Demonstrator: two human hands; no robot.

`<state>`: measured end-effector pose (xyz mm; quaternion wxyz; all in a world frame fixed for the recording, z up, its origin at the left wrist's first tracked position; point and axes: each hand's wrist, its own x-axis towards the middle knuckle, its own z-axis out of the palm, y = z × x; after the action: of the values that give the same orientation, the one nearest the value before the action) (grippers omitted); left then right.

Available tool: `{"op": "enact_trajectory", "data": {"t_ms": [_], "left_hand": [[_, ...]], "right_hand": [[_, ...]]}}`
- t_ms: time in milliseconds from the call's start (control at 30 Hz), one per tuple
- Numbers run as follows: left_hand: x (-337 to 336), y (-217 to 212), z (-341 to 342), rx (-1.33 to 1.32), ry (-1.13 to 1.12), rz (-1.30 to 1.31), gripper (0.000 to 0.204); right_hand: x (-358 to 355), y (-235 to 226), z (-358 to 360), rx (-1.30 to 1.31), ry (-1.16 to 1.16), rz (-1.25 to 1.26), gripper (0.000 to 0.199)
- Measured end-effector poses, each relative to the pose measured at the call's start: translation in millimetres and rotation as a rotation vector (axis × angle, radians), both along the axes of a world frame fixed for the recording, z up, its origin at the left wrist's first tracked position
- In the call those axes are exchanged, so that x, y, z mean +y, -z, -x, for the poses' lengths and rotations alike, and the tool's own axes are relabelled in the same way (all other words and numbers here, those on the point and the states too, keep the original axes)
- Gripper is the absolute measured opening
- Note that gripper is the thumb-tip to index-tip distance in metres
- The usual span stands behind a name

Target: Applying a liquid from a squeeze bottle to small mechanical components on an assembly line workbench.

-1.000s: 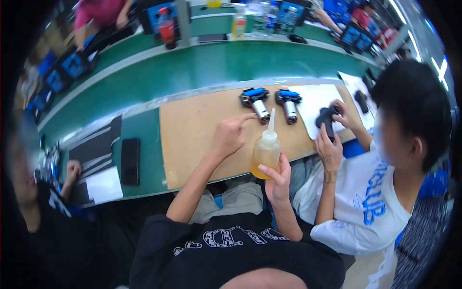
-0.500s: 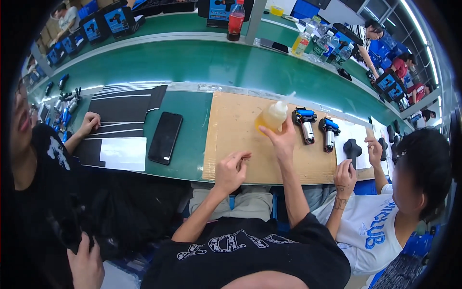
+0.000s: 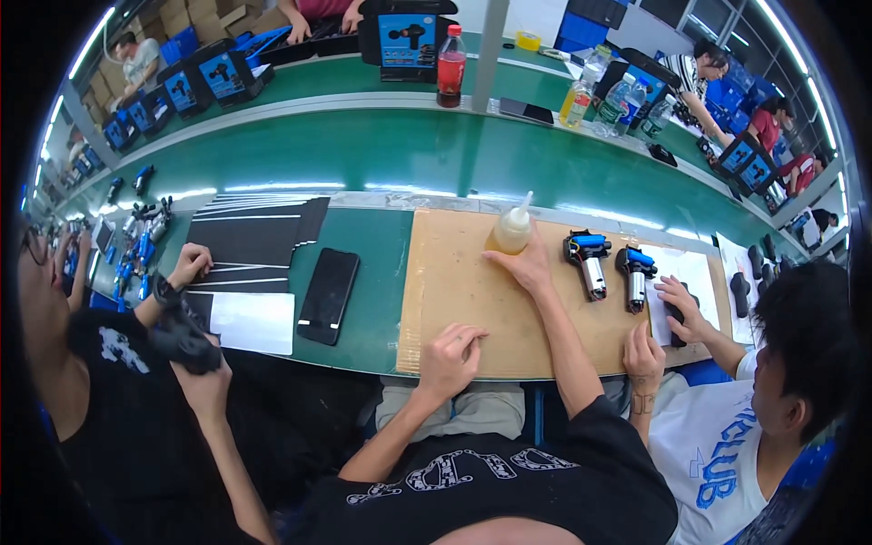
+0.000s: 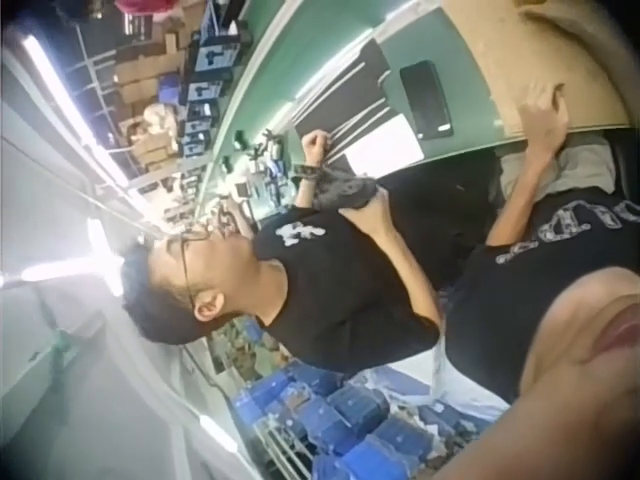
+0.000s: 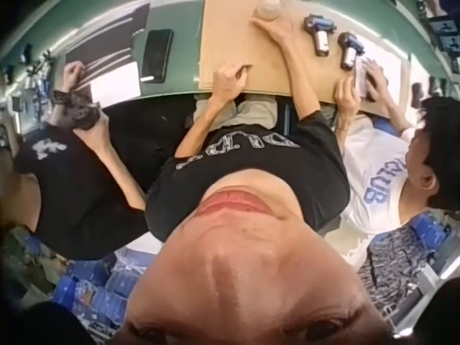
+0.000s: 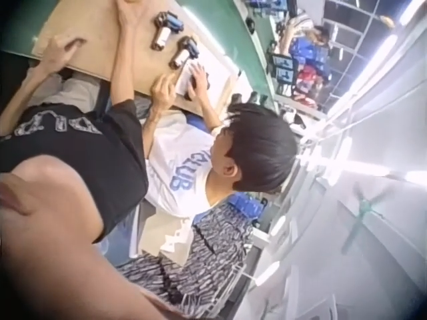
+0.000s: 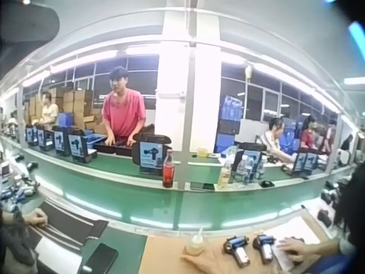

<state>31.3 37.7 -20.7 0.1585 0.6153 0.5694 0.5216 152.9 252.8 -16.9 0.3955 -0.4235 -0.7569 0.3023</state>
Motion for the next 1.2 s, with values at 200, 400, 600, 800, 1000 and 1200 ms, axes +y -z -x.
{"op": "enact_trajectory", "data": {"t_ms": [200, 400, 600, 800, 1000, 1200], "left_hand": [[1.6, -3.3, 1.3, 0.046, -0.037, 0.001, 0.015], [2.3, -0.6, -1.3, 0.083, -0.072, 0.016, 0.014], [-1.3, 3.9, -2.9, 0.085, -0.098, 0.019, 0.014], [-0.7, 3.8, -1.8, 0.082, -0.129, -0.024, 0.012], [-19.5, -61.4, 20.8, -0.002, -0.178, -0.454, 0.016], [18.7, -92.2, 117.4, -0.423, 0.039, -0.534, 0.011]], "right_hand": [[1.0, -7.4, -4.5, 0.023, -0.146, 0.059, 0.089], [-1.7, -10.4, -9.2, 0.008, -0.098, 0.073, 0.096], [-2.1, -8.9, -9.1, 0.083, -0.233, 0.083, 0.088], [3.5, -6.4, -6.4, -0.013, -0.249, 0.056, 0.086], [2.8, 2.0, -13.9, 0.117, -0.236, -0.054, 0.091], [-11.7, -2.5, -17.6, 0.029, -0.233, 0.063, 0.098]]}}
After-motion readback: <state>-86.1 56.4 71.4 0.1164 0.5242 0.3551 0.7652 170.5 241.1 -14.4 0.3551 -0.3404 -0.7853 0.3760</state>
